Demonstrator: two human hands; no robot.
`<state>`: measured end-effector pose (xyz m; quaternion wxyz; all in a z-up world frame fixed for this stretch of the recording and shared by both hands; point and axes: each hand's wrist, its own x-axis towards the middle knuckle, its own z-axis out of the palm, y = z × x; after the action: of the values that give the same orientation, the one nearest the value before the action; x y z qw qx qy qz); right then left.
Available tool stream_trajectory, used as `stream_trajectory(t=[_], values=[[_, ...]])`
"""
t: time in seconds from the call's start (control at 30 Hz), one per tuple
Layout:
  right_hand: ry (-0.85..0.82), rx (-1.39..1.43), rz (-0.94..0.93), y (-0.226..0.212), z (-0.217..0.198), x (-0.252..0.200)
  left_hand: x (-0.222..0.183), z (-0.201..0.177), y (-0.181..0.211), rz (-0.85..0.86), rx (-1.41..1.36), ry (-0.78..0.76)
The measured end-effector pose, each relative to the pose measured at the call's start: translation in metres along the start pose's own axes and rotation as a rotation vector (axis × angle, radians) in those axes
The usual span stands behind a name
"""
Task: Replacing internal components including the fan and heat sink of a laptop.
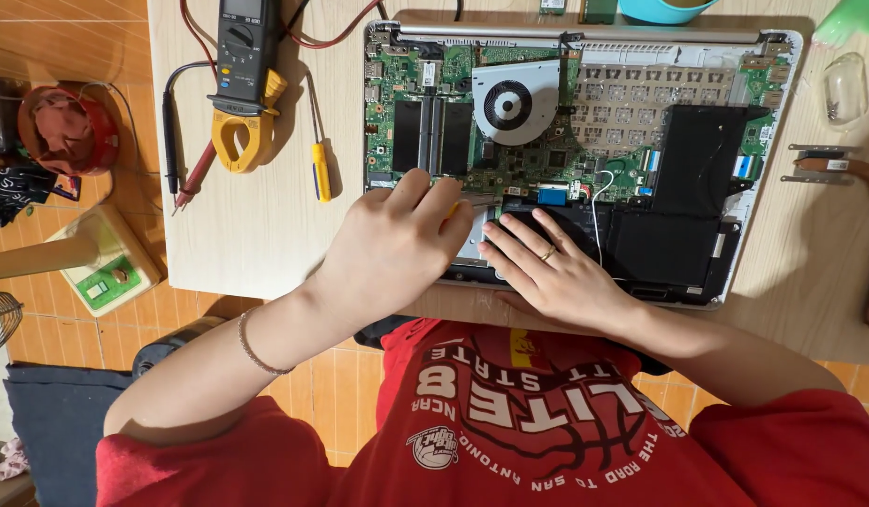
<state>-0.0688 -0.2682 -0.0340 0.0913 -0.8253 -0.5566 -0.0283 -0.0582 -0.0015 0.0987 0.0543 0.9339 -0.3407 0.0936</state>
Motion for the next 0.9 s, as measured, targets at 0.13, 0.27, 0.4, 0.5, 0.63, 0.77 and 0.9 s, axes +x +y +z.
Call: stream_trajectory(t=[0.13, 0.27, 0.4, 0.5, 0.63, 0.77, 0.9], values=[[0.006, -0.007, -0.004, 0.001, 0.003, 0.0, 0.005, -0.001, 0.003, 0.039, 0.046, -0.012], [0.003, -0.004, -0.006, 0.001, 0.0, 0.002, 0.021, -0.009, 0.011, 0.146, 0.128, -0.029], [-0.036, 0.175, 0.051, -0.001, -0.001, 0.001, 0.038, -0.016, 0.027, 0.306, 0.208, -0.365], [-0.073, 0.129, 0.018, 0.0, 0.011, -0.009, 0.058, -0.017, 0.032, 0.162, -0.089, -0.639], [-0.032, 0.103, -0.006, -0.001, 0.002, -0.004, 0.062, 0.017, 0.031, 0.01, 0.034, -0.399], [-0.003, 0.112, 0.025, -0.003, -0.002, -0.001, 0.049, 0.01, 0.029, 0.092, 0.131, -0.003], [0.003, 0.116, 0.04, -0.002, -0.013, 0.009, 0.059, -0.009, 0.022, 0.056, 0.023, -0.58]])
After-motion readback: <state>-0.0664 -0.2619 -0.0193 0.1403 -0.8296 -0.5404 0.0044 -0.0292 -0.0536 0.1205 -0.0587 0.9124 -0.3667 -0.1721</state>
